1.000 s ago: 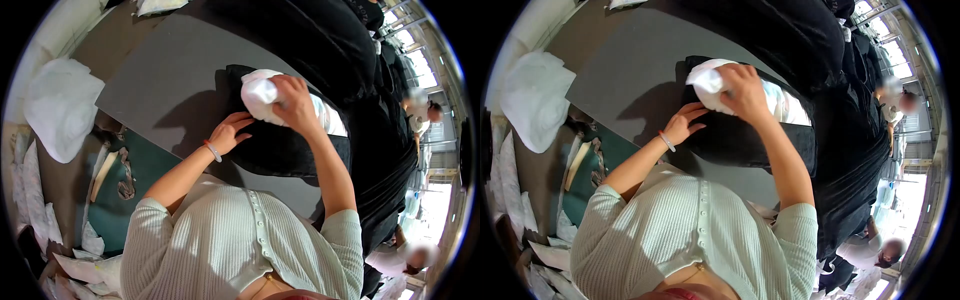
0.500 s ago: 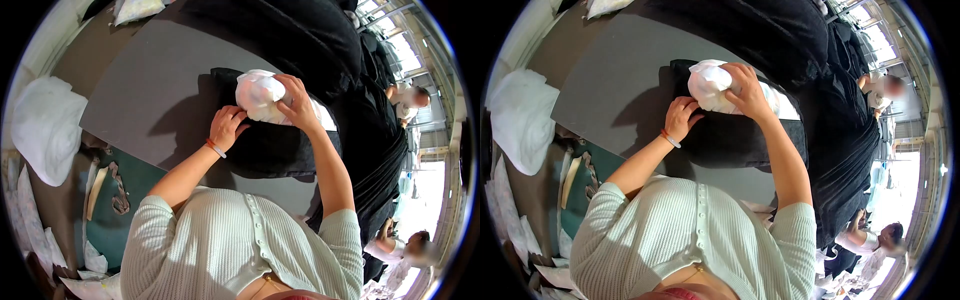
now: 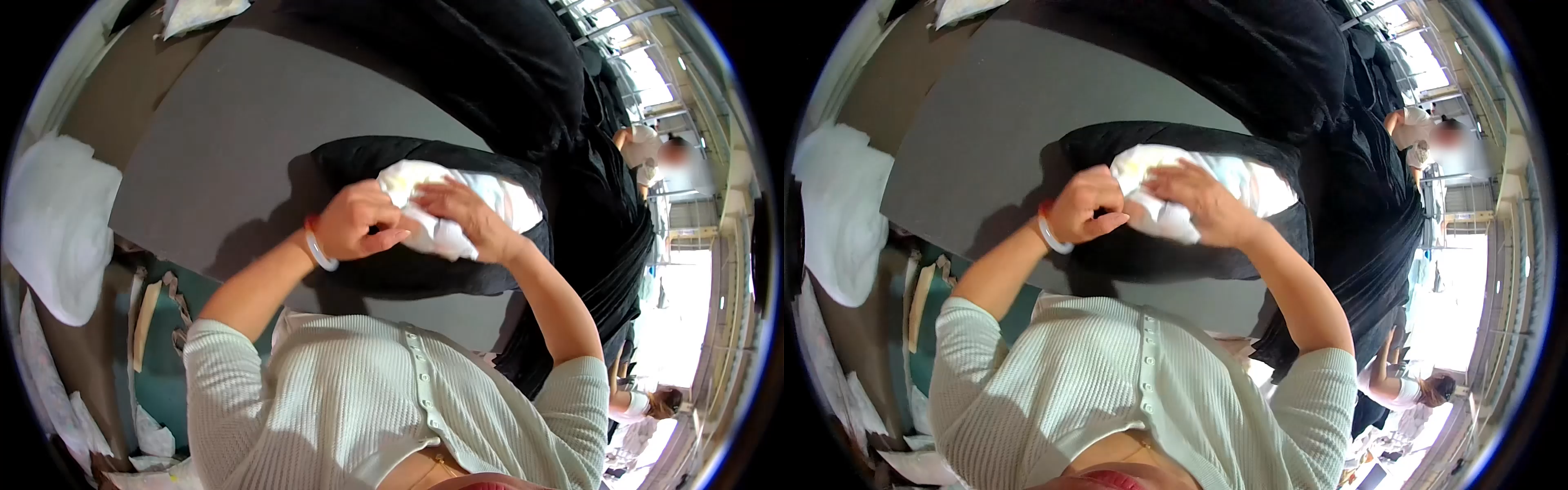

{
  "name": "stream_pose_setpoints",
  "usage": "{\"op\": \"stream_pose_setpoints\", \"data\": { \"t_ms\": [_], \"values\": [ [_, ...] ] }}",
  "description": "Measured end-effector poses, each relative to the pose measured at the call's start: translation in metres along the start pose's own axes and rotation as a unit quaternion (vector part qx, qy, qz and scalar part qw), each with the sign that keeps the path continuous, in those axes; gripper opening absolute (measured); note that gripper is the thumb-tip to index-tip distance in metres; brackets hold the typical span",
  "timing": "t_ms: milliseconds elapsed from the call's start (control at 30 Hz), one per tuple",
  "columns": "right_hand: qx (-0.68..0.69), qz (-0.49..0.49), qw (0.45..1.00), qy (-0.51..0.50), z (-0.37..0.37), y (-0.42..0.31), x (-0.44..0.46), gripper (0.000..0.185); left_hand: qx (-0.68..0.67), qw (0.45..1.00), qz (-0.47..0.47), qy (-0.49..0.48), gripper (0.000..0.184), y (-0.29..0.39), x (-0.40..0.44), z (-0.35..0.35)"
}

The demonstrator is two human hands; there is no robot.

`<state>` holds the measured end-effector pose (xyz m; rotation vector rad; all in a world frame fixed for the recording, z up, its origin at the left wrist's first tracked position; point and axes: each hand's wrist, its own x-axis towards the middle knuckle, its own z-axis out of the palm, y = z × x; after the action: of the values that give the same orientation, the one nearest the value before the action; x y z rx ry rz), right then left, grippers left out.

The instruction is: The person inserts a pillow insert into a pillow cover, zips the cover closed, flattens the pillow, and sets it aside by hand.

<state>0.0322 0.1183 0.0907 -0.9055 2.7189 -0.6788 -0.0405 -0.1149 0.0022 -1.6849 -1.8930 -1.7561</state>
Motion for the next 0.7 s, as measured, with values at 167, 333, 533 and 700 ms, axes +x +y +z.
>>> {"op": "stream_pose_setpoints", "data": {
  "t_ms": [167,333,533,700],
  "values": [
    [0.001,0.018,0.99,-0.143,-0.005,-0.019,0.01,0.044,-0.176,0.974,-0.011,0.145,0.033,0.004,-0.011,0.036],
    [0.028,0.161,0.925,-0.343,0.035,-0.015,0.041,0.028,-0.221,0.965,0.039,0.134,0.045,0.024,0.007,0.04],
    [0.009,0.194,0.909,-0.369,0.12,0.003,0.069,0.029,-0.188,0.976,0.004,0.113,0.048,-0.013,-0.006,0.028],
    [0.04,0.147,0.93,-0.336,0.136,0.034,0.078,0.03,-0.156,0.986,-0.037,0.052,0.042,-0.039,-0.025,0.004]
  ]
}}
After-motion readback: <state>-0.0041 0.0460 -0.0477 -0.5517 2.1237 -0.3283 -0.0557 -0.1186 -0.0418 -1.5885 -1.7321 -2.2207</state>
